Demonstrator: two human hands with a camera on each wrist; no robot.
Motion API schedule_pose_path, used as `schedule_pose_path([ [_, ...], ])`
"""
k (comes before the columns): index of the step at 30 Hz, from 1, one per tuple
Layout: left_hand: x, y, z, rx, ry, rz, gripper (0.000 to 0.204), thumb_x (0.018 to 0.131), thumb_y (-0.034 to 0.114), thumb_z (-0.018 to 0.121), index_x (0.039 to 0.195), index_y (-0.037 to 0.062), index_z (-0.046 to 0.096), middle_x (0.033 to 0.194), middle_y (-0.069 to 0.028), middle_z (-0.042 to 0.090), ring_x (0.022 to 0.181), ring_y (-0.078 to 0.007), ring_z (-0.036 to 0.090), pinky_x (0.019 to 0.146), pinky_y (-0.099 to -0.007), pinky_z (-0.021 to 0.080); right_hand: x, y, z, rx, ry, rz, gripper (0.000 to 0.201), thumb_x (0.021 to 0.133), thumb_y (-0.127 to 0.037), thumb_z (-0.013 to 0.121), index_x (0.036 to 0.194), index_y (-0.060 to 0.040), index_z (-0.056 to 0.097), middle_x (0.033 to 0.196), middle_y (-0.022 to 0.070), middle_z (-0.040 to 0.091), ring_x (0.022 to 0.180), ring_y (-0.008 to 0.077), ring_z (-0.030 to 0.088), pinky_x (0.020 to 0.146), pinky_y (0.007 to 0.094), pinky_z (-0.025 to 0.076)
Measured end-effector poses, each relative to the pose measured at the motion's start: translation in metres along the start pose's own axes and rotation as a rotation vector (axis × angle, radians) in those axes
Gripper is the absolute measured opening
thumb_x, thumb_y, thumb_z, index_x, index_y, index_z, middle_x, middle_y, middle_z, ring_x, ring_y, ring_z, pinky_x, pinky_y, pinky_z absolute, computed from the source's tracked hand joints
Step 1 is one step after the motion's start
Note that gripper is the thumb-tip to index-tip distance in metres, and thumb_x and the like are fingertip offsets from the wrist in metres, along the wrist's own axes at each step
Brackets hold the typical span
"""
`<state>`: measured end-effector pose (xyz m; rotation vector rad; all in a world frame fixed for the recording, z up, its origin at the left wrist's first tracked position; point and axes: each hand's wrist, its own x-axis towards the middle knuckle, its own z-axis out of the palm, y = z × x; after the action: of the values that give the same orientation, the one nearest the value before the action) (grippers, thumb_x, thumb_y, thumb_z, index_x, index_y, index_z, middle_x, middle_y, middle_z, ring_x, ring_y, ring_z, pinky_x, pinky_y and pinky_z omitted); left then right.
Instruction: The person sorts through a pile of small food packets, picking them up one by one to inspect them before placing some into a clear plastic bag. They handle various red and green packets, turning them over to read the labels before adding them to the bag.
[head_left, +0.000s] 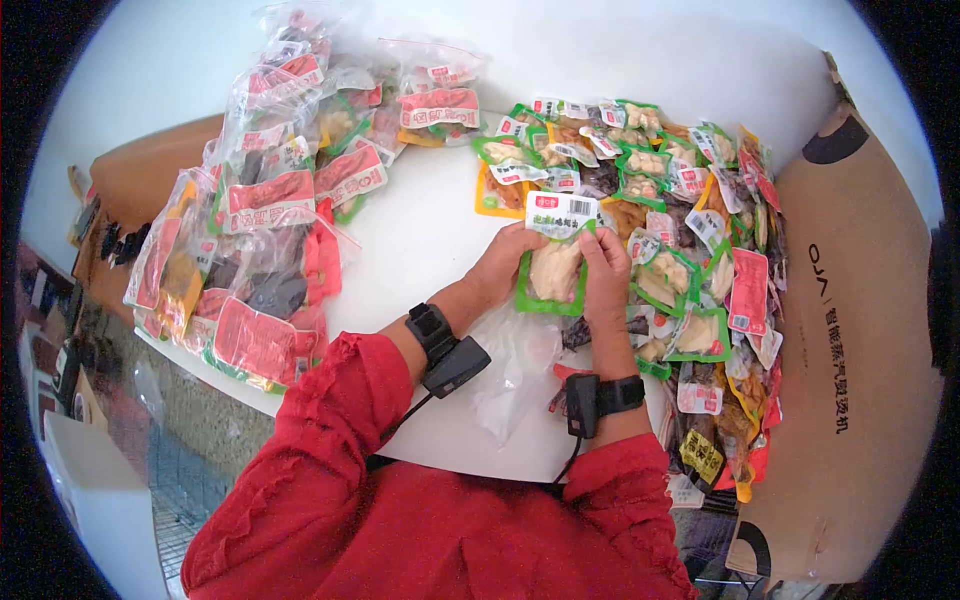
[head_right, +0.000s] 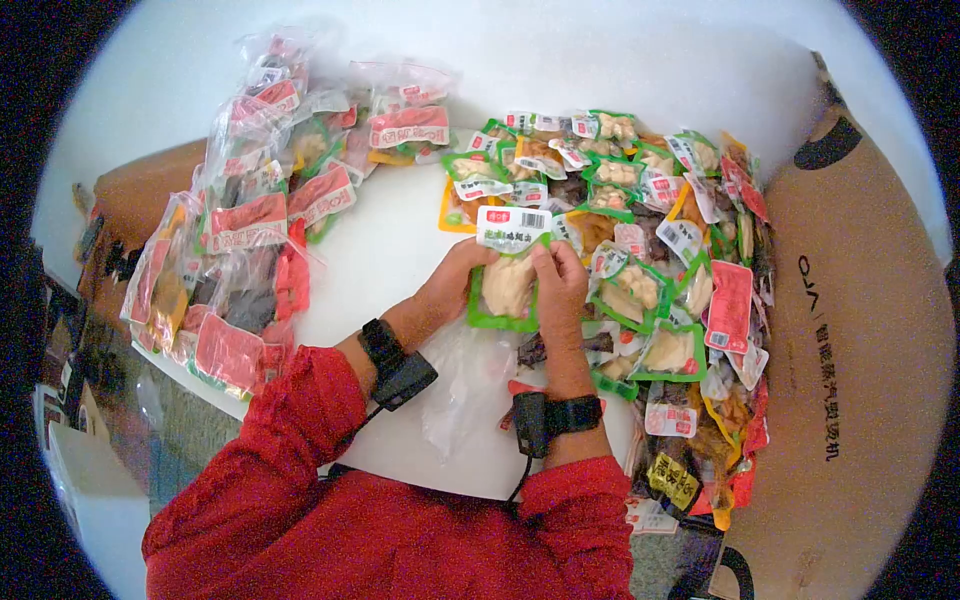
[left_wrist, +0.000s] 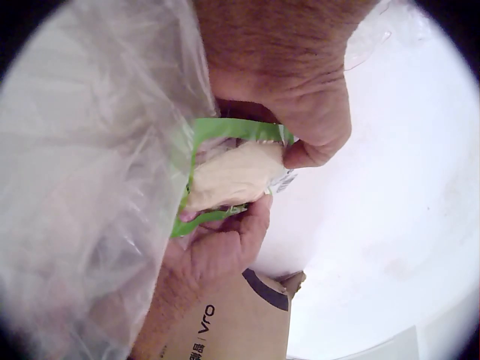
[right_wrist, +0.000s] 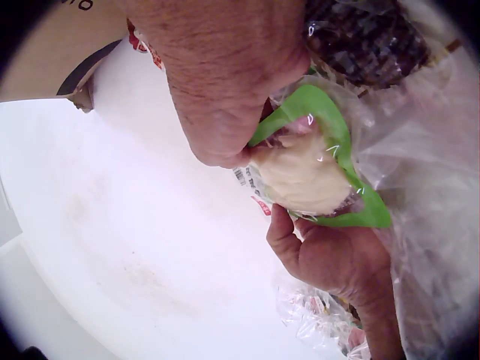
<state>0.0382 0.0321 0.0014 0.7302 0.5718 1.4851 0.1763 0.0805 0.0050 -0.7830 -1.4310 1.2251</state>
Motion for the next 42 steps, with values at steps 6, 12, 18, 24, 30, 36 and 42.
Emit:
schedule_pose_path([
  [6, -0.001, 0.002, 0.001, 0.106, -0.010, 0.035, 0.025, 0.075, 0.009, 0.047, 0.096, -0.0028, 0.054, 0.089, -0.0100, 0.060, 0.077, -0.0158, 0.059, 0.071, -0.0288, 0.048, -0.001, -0.001, -0.001, 0.024, -0.021, -0.029, 0.017, 0.083, -0.013, 0.053, 0.070, -0.0047, 0.046, 0.066, -0.0054, 0.042, 0.061, 0.0030, 0.038, 0.054, 0.0186, 0.033],
  [12, 0.002, 0.001, 0.000, -0.018, 0.033, -0.050, 0.024, 0.075, 0.008, 0.048, 0.096, -0.0025, 0.054, 0.091, -0.0090, 0.060, 0.081, -0.0158, 0.058, 0.074, -0.0285, 0.047, 0.000, -0.006, 0.003, 0.048, -0.008, -0.041, 0.015, 0.083, -0.014, 0.053, 0.073, -0.0050, 0.048, 0.068, -0.0051, 0.044, 0.062, 0.0037, 0.038, 0.054, 0.0194, 0.033],
  [18, 0.001, 0.001, 0.002, -0.004, 0.048, -0.047, 0.025, 0.074, 0.009, 0.049, 0.096, -0.0018, 0.054, 0.090, -0.0088, 0.059, 0.082, -0.0158, 0.058, 0.075, -0.0284, 0.047, 0.000, -0.003, 0.001, -0.009, -0.058, -0.063, 0.013, 0.083, -0.015, 0.054, 0.076, -0.0052, 0.050, 0.069, -0.0047, 0.046, 0.064, 0.0042, 0.040, 0.058, 0.0202, 0.035],
  [24, 0.003, 0.000, 0.003, -0.060, 0.040, -0.070, 0.023, 0.077, 0.008, 0.049, 0.097, -0.0007, 0.054, 0.091, -0.0084, 0.060, 0.081, -0.0157, 0.058, 0.074, -0.0282, 0.047, 0.000, -0.006, 0.004, 0.097, -0.012, -0.053, 0.011, 0.084, -0.013, 0.051, 0.077, -0.0048, 0.050, 0.071, -0.0035, 0.049, 0.066, 0.0046, 0.043, 0.060, 0.0199, 0.036],
  [30, 0.002, 0.000, 0.000, -0.015, 0.021, -0.031, 0.023, 0.078, 0.009, 0.049, 0.098, -0.0008, 0.054, 0.093, -0.0081, 0.060, 0.083, -0.0153, 0.058, 0.076, -0.0284, 0.046, 0.000, -0.004, 0.002, 0.106, -0.008, -0.051, 0.013, 0.085, -0.014, 0.050, 0.076, -0.0044, 0.051, 0.072, -0.0030, 0.050, 0.067, 0.0048, 0.043, 0.061, 0.0198, 0.036],
  [36, 0.000, 0.001, 0.002, 0.032, -0.013, -0.009, 0.024, 0.078, 0.010, 0.048, 0.099, -0.0013, 0.053, 0.095, -0.0081, 0.059, 0.085, -0.0145, 0.057, 0.077, -0.0271, 0.045, 0.001, -0.005, 0.000, 0.095, -0.013, -0.066, 0.013, 0.085, -0.014, 0.049, 0.077, -0.0043, 0.051, 0.073, -0.0033, 0.050, 0.068, 0.0042, 0.043, 0.063, 0.0199, 0.037],
  [42, 0.003, -0.001, 0.000, -0.009, -0.017, -0.004, 0.025, 0.077, 0.009, 0.046, 0.098, -0.0018, 0.053, 0.092, -0.0065, 0.058, 0.083, -0.0135, 0.055, 0.078, -0.0260, 0.044, 0.001, -0.007, 0.000, 0.189, 0.097, -0.067, 0.014, 0.085, -0.015, 0.050, 0.077, -0.0038, 0.052, 0.073, -0.0038, 0.050, 0.069, 0.0040, 0.043, 0.063, 0.0197, 0.036],
])
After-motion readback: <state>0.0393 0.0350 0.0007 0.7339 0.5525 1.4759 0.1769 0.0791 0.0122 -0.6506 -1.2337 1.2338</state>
